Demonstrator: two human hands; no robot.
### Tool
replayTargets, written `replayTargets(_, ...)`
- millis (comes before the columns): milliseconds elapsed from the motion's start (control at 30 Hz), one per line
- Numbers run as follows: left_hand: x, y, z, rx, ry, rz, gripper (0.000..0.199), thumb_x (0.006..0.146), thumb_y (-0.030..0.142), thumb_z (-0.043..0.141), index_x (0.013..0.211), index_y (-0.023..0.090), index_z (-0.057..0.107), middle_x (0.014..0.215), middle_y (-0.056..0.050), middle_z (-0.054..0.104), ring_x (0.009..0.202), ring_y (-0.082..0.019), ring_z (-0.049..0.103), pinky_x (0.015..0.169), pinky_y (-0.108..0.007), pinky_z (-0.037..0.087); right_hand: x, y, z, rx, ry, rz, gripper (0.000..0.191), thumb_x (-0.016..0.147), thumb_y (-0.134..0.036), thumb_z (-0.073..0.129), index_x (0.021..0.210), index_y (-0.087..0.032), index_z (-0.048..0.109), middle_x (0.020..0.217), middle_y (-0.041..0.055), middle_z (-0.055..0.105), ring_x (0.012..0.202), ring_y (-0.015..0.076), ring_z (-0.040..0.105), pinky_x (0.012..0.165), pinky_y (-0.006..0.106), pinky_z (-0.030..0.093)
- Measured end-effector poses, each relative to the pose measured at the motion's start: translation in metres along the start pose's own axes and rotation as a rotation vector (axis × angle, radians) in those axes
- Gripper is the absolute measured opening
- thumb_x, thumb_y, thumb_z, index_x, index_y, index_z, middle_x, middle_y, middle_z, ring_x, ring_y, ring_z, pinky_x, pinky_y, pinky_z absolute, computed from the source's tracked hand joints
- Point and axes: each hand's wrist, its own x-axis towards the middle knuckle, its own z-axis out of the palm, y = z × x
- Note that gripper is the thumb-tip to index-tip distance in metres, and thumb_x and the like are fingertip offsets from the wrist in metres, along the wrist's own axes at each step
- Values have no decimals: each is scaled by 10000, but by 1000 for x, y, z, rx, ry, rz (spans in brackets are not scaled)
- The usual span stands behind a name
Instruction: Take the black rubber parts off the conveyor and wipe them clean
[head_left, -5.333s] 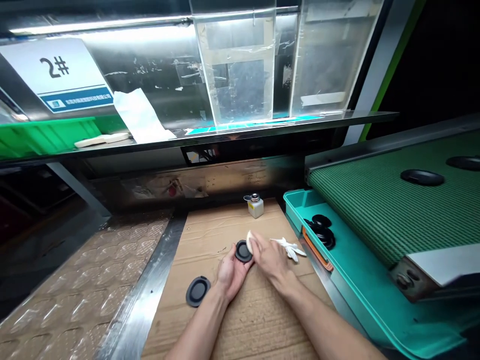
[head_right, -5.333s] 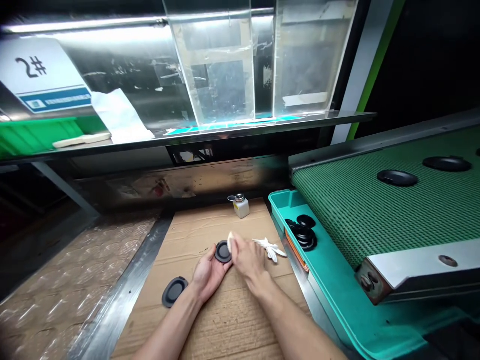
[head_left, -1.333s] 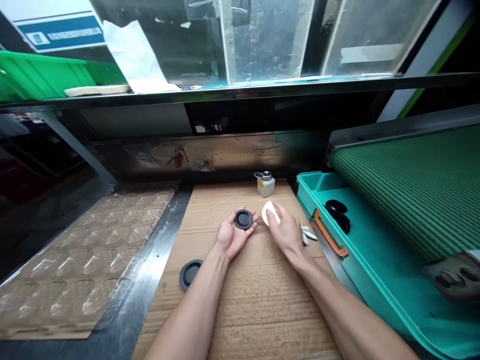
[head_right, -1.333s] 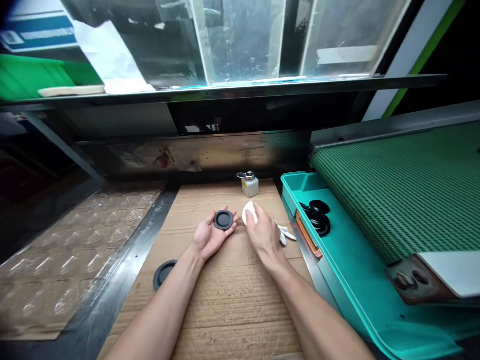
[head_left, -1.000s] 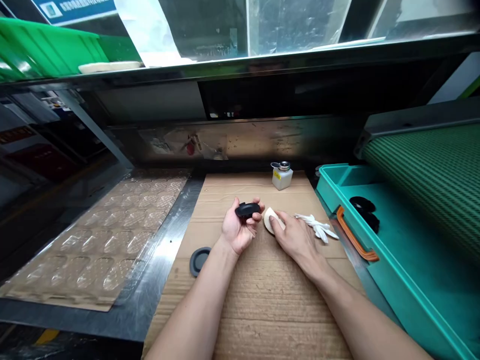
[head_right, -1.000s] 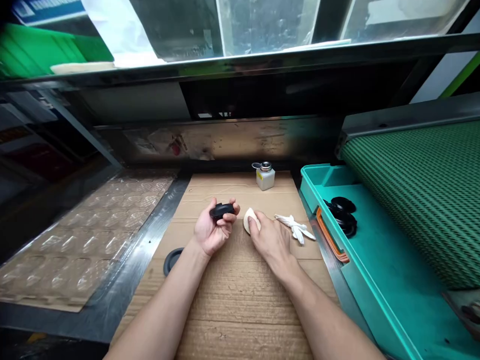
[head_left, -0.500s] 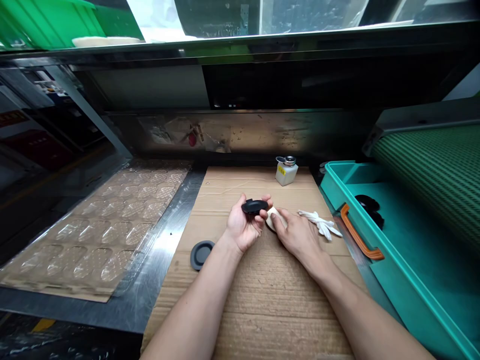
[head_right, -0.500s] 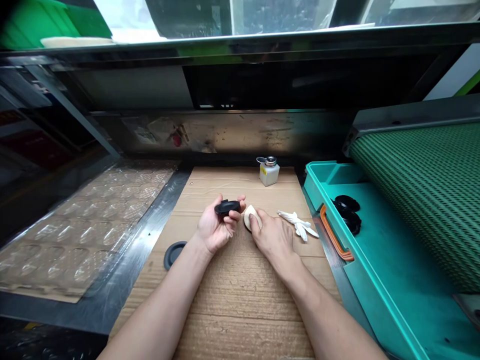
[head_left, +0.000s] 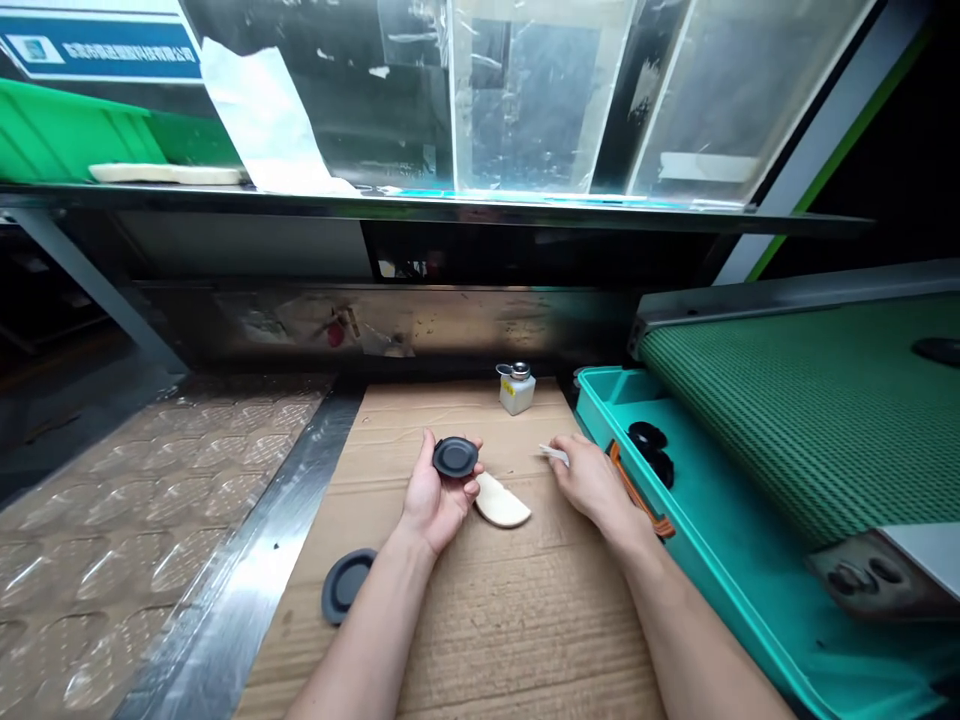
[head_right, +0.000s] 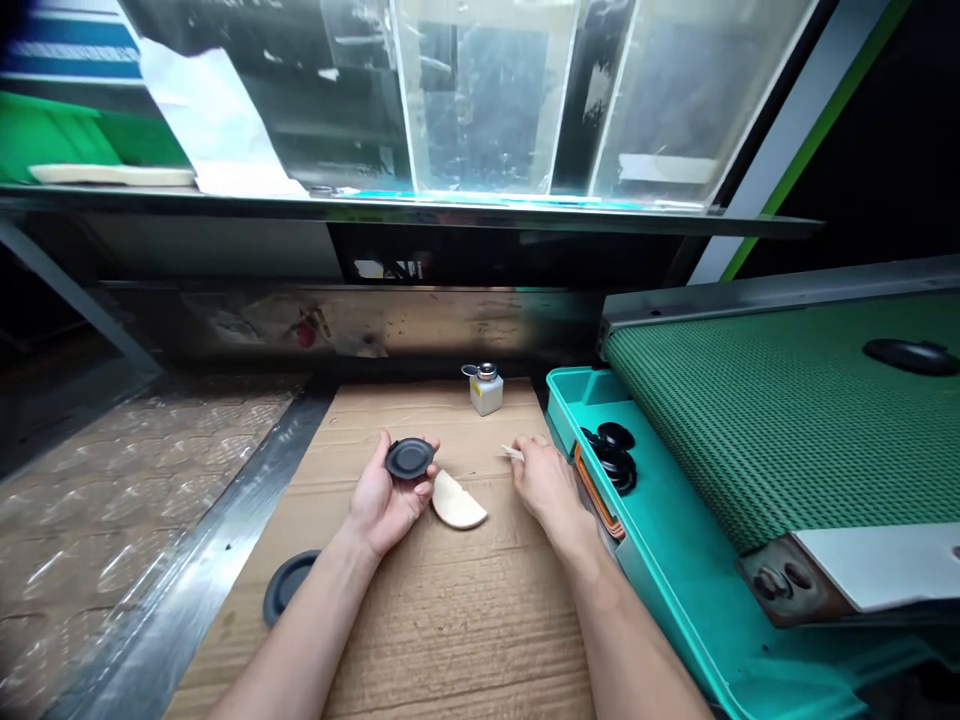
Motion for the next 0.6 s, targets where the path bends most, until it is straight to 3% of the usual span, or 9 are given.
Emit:
replayTargets(100, -1, -5, 0, 30, -3, -13, 422, 905, 557, 455, 958, 159, 587, 950, -101, 676, 560, -132, 568, 391, -207, 354, 32, -10, -14, 70, 227, -16, 316, 941, -264, 426, 1213, -216, 580, 1045, 65, 638, 919, 171, 604, 812, 257, 418)
replayTargets(167, -1, -9, 1, 46, -11, -39, 393, 912, 522, 463, 962, 152, 584, 944, -106, 678, 549, -127, 564, 390, -203, 349, 61, -20, -30, 50, 300, -39, 351, 936, -274, 432, 1256, -225, 569, 1065, 64, 645, 939, 177, 607, 820, 257, 419)
replayTargets(267, -1, -14, 2, 66, -17, -58, 389, 899, 524, 486, 970, 153, 580, 941, -106, 685, 541, -123, 565, 394, -198, 348, 106, -35, -53, -32, 217, -86, 319, 933, -299, 428, 1147, -263, 661, 1083, 53, 658, 968, 185, 612, 831, 264, 421)
replayTargets(400, -3, -16, 2, 90, -25, -72, 479, 857, 624, 491, 989, 173, 581, 957, -95, 692, 529, -124, 573, 379, -187, 315, 141, -46, -62, -115, 6, -120, 281, 854, -238, 510, 1013, -270, 740, 1020, 42, 699, 939, 180, 628, 798, 248, 431)
replayTargets(500, -3, -14, 0, 109, -22, -77, 537, 835, 677, 472, 1008, 181, 584, 978, -102, 696, 512, -119, 568, 357, -175, 268, 144, -44, -65, -138, -33, -123, 264, 824, -241, 554, 993, -288, 752, 997, 34, 713, 943, 198, 633, 778, 259, 443)
replayTargets(600, -2, -13, -2, 137, -13, -82, 572, 847, 693, 420, 991, 166, 588, 927, -116, 703, 477, -113, 552, 338, -168, 229, 123, -40, -66, -63, 67, -124, 263, 872, -322, 534, 1040, -288, 732, 1040, 33, 707, 968, 214, 629, 785, 284, 454)
